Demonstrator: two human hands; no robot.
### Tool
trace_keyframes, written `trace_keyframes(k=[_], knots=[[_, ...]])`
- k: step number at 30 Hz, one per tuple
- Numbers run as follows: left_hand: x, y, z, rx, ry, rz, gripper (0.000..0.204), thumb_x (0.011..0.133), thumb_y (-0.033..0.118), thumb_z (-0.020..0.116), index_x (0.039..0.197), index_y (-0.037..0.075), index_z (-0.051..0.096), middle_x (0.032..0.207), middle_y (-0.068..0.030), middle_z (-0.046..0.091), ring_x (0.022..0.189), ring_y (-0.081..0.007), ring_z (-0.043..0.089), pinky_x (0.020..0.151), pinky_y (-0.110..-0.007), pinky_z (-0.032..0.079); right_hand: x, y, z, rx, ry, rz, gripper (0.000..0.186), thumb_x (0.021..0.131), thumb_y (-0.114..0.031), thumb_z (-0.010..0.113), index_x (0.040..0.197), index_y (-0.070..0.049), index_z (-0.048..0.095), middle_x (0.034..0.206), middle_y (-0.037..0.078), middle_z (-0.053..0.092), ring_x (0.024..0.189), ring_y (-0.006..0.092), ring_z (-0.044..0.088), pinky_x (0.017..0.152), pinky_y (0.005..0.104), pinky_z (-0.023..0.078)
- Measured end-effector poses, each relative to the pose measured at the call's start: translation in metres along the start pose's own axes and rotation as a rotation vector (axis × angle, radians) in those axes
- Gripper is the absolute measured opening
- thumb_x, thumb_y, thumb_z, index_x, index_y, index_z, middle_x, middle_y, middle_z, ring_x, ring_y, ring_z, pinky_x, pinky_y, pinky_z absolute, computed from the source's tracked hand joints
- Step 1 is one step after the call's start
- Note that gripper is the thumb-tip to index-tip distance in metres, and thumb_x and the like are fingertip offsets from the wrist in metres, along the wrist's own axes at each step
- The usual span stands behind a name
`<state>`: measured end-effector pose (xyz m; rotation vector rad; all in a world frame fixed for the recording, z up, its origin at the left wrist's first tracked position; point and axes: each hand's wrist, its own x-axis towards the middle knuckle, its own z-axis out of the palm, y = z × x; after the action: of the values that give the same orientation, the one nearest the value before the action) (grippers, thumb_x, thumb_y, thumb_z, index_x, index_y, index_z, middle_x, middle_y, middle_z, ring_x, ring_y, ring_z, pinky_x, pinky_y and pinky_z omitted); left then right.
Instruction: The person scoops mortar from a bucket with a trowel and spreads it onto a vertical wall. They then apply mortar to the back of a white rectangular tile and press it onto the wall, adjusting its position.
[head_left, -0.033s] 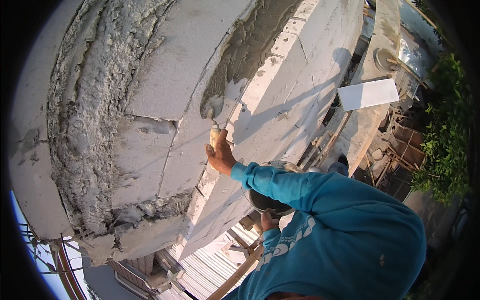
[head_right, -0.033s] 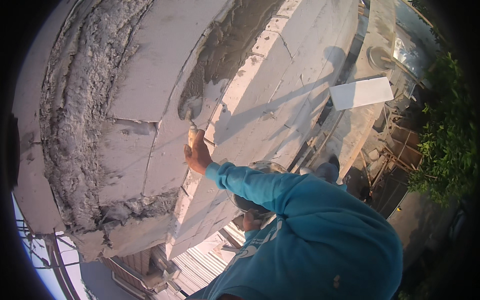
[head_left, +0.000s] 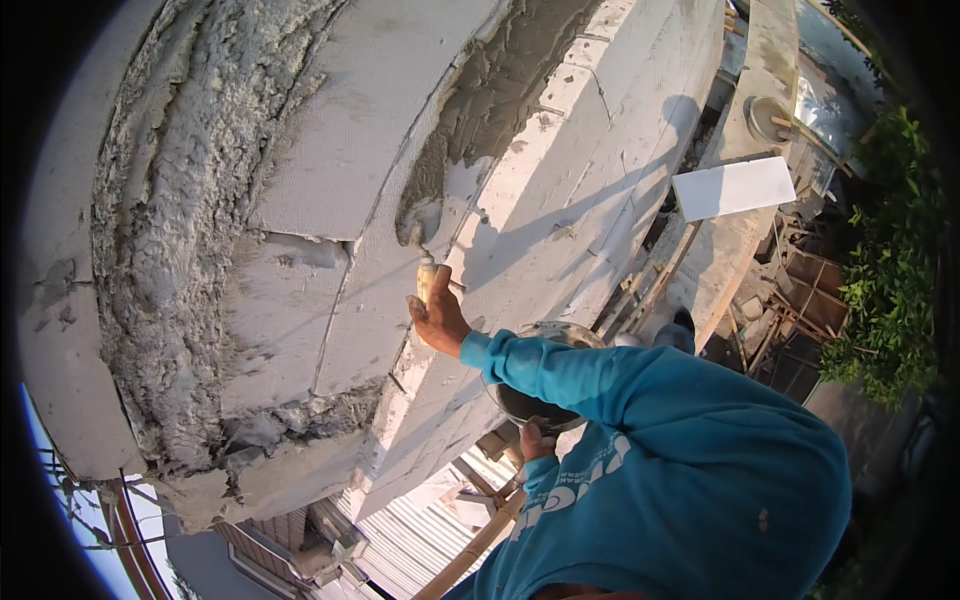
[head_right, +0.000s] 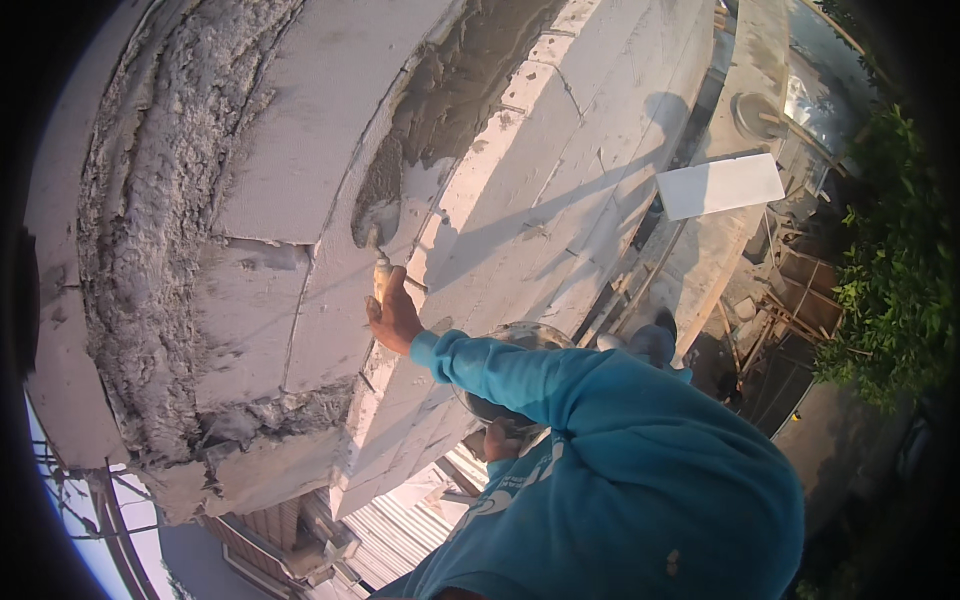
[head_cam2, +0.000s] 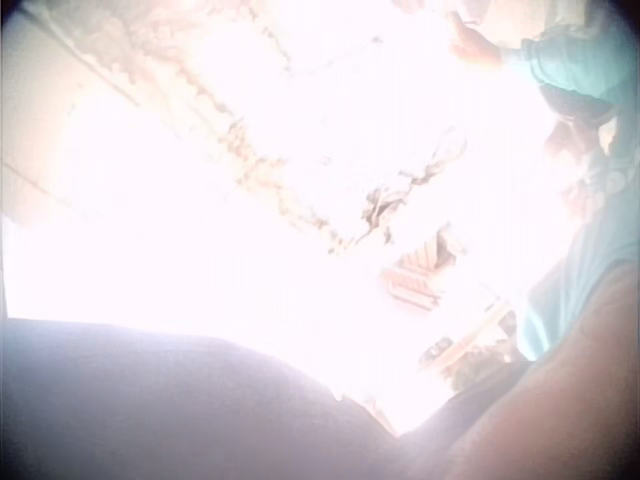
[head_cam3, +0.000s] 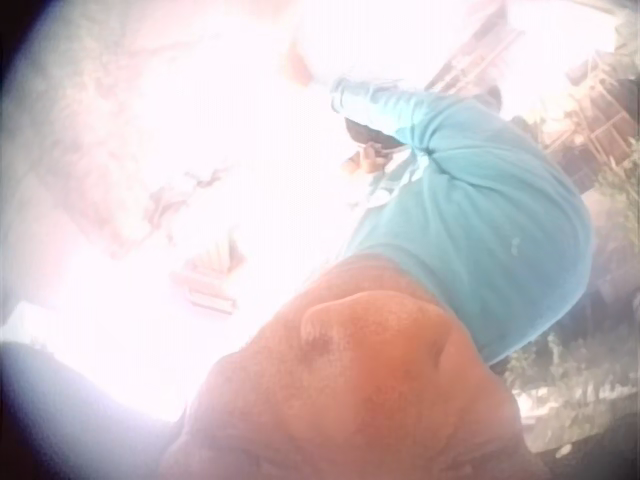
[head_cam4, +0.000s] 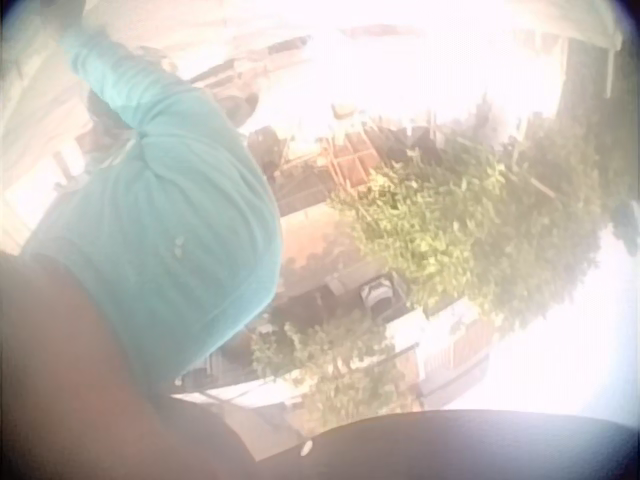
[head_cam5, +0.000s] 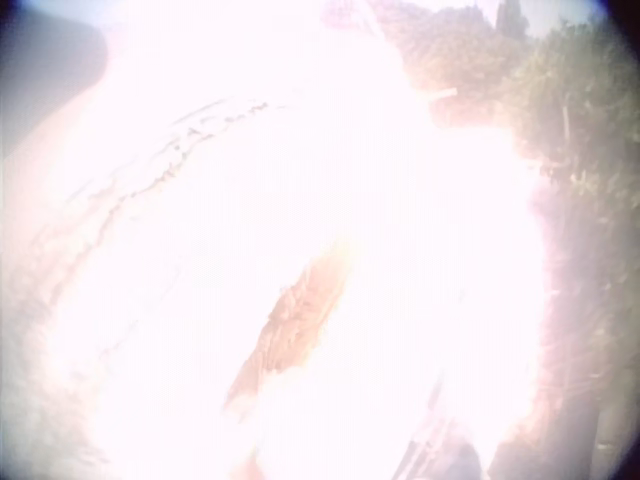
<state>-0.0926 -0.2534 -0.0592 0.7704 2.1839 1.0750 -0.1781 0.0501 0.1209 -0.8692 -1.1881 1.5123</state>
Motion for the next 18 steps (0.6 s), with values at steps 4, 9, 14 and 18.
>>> trace_keyframes(k=[4,9,14,18], knots=[[0.001,-0.036,-0.019,0.243,-0.005,0.164,0.037,0.062,0.008,0.064,0.098,0.000,0.062,0.091,-0.0125,0.063,0.077,-0.0232,0.063,0.064,-0.035,0.051,-0.049,-0.011,-0.022,0.064,-0.156,0.090,0.048,0.088,-0.013,0.058,0.117,-0.003,0.021,0.090,0.032,0.050,0.078,0.0481,0.056,0.063,0.0494,0.044],[0.030,-0.017,0.003,0.358,-0.070,0.121,0.036,0.059,-0.001,0.070,0.094,0.003,0.061,0.085,-0.0112,0.064,0.078,-0.0256,0.063,0.070,-0.035,0.050,-0.051,-0.001,-0.117,-0.138,-0.135,-0.015,0.047,0.086,-0.015,0.061,0.119,-0.004,0.028,0.082,0.029,0.052,0.075,0.0486,0.055,0.061,0.0492,0.044],[0.053,-0.011,0.026,0.345,0.012,0.329,0.030,0.056,0.001,0.059,0.086,0.006,0.061,0.078,-0.0150,0.062,0.074,-0.0386,0.060,0.064,-0.045,0.048,-0.058,-0.021,-0.225,-0.437,-0.082,-0.158,0.046,0.083,-0.016,0.065,0.119,-0.002,0.040,0.085,0.026,0.058,0.078,0.0461,0.059,0.063,0.0476,0.046],[0.074,-0.006,0.042,0.257,-0.011,0.401,0.030,0.056,-0.002,0.058,0.085,0.007,0.060,0.078,-0.0137,0.062,0.075,-0.0387,0.060,0.064,-0.046,0.048,-0.074,-0.019,-0.298,-0.736,-0.105,0.000,0.044,0.079,-0.020,0.068,0.115,-0.005,0.048,0.083,0.024,0.063,0.075,0.0438,0.063,0.063,0.0472,0.050]])
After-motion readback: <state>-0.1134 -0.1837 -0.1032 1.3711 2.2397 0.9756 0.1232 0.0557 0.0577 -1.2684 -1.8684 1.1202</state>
